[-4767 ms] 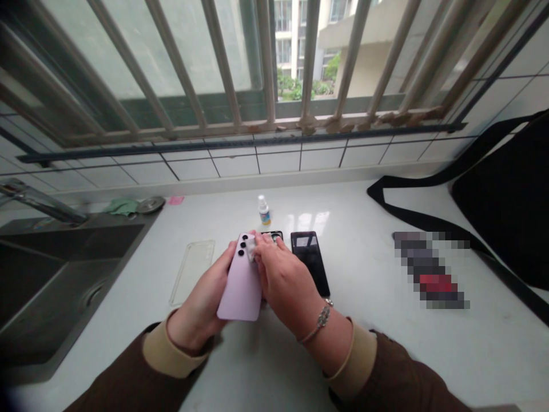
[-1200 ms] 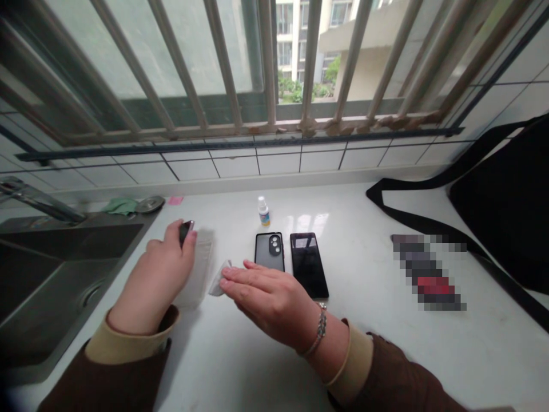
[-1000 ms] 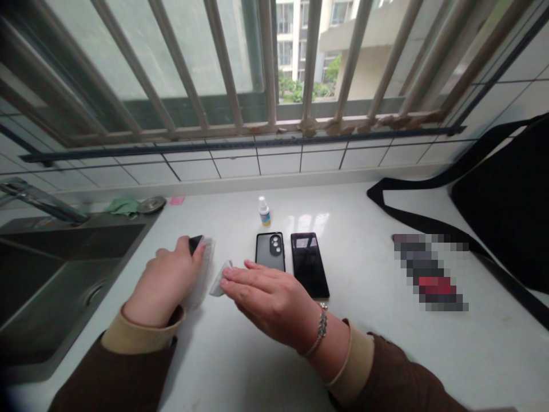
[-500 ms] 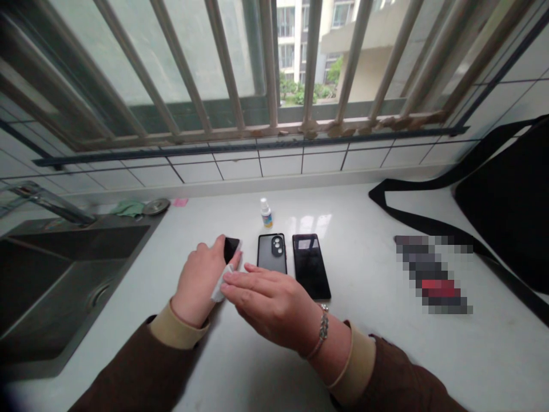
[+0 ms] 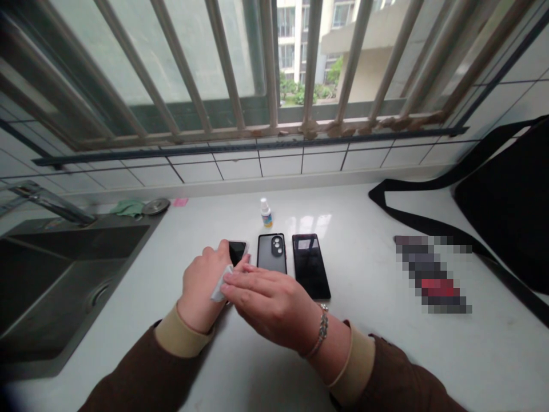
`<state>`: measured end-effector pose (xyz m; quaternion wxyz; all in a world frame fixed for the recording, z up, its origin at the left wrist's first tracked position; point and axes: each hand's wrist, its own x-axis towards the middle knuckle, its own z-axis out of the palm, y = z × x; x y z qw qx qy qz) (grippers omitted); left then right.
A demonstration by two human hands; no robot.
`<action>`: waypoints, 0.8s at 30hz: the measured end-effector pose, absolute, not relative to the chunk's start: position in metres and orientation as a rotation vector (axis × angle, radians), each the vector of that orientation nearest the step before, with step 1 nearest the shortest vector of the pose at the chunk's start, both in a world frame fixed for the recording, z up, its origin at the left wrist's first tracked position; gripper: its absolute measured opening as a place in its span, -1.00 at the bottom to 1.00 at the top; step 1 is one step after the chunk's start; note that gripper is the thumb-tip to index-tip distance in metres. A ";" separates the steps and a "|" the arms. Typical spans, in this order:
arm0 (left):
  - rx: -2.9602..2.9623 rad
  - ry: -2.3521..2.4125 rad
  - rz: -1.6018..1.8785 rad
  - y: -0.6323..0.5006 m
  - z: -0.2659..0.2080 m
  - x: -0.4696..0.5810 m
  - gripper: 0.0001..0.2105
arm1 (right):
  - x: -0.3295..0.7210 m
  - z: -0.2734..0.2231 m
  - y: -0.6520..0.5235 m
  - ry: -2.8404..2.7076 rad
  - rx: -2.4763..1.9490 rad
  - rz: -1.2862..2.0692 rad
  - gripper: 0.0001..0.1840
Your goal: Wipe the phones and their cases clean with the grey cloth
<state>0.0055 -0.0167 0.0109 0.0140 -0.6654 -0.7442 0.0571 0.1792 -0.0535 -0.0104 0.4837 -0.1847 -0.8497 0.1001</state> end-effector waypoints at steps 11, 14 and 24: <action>-1.863 -2.388 0.098 -0.006 0.005 -0.012 -0.44 | 0.180 -0.013 -0.055 -2.085 -0.486 0.255 -0.67; -1.868 -2.387 0.077 -0.007 0.003 -0.010 -0.41 | 0.179 -0.011 -0.056 -1.996 -0.573 0.301 -0.65; -2.226 -1.941 -0.168 -0.020 0.007 0.000 -0.48 | 0.193 -0.024 -0.030 -1.312 -1.292 0.722 -0.66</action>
